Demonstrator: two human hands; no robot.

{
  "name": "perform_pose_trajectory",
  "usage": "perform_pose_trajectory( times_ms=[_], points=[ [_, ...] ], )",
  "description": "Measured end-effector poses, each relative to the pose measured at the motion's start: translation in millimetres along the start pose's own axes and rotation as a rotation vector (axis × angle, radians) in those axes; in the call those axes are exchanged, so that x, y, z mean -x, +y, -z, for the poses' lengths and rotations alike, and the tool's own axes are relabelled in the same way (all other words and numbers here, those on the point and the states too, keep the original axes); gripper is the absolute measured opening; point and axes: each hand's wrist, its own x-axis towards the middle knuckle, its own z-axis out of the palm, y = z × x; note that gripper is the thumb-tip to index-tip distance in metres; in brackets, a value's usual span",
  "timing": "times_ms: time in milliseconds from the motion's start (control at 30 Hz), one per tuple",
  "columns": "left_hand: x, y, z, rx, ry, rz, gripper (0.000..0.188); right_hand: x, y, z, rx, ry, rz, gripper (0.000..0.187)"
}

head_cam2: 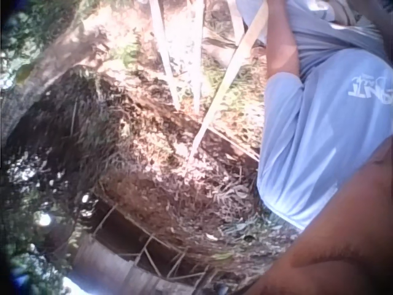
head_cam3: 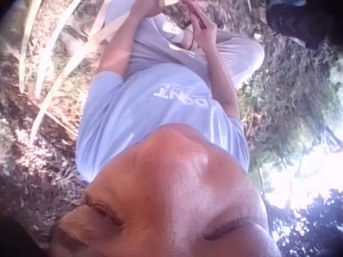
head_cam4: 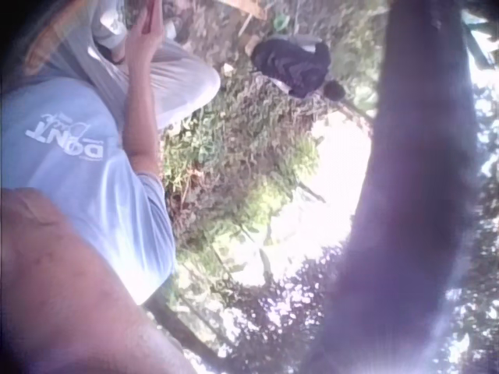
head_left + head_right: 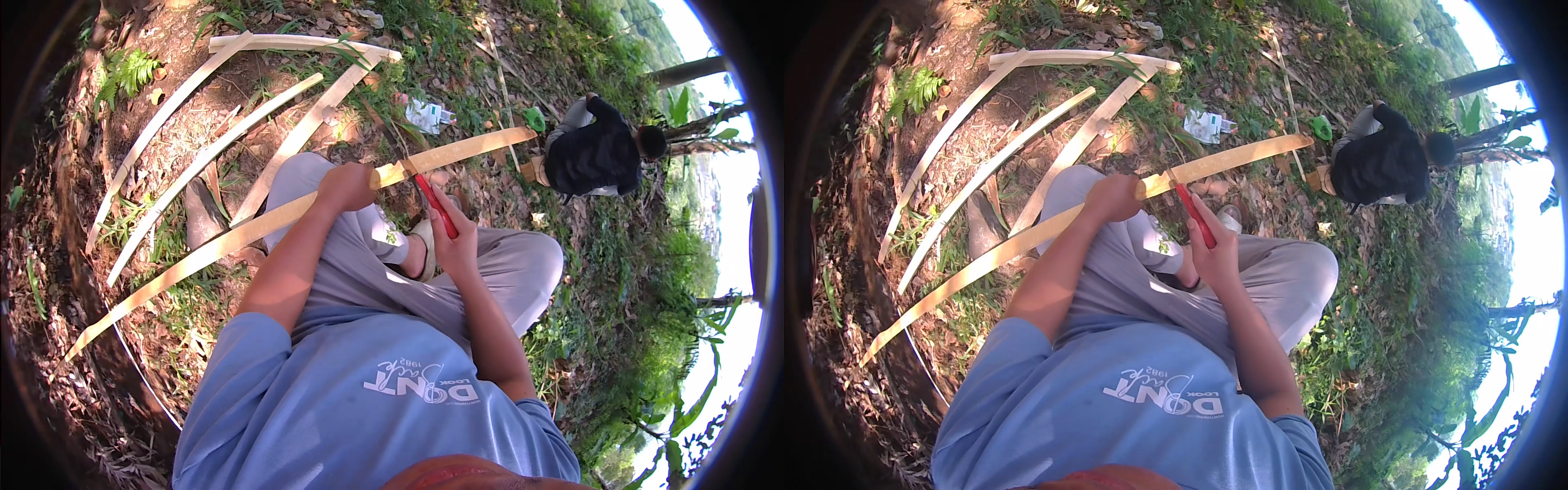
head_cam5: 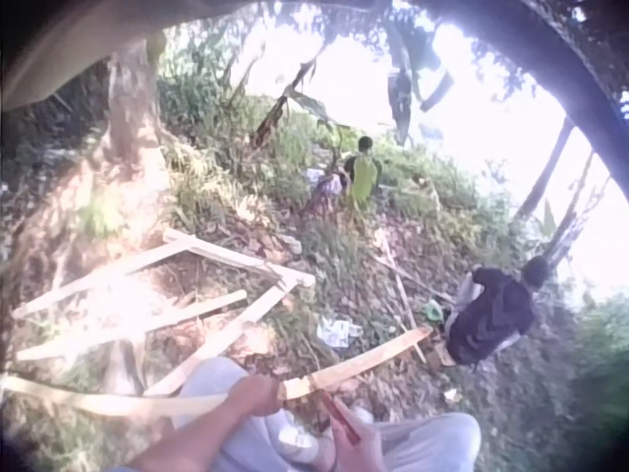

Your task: The person sits on the ground and uses a red-handled knife to shave thin strips of bamboo. They hold the bamboo piece against their leg and repeatedly scrape the blade along its length to remove the outer layer, creating a pile of shavings.

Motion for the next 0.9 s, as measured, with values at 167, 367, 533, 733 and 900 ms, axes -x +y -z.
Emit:
perform_pose_trajectory(
  times_ms=[167, 367, 533, 733, 900],
  points=[
    [0, -1, 1, 0.003, 0.009, -0.014, 0.032, -19, 5, -14, -0.045, 0.023, 0.015, 0.044],
    [-3, -5, -4, 0.028, -0.014, -0.001, 0.027, 76, -10, 45, -0.053, 0.04, -0.239, 0.046],
    [-3, 0, -3, 0.021, -0.011, -0.003, 0.027, 134, -44, 97, 0.108, -0.015, -0.221, 0.047],
    [0, 2, 1, 0.024, -0.046, -0.012, 0.028, 53, -34, 47, 0.061, -0.01, 0.007, 0.044],
    [-2, 0, -4, -0.047, -0.02, 0.0, 0.032, -28, 14, -21, 0.002, 0.026, 0.086, 0.044]
  ],
)
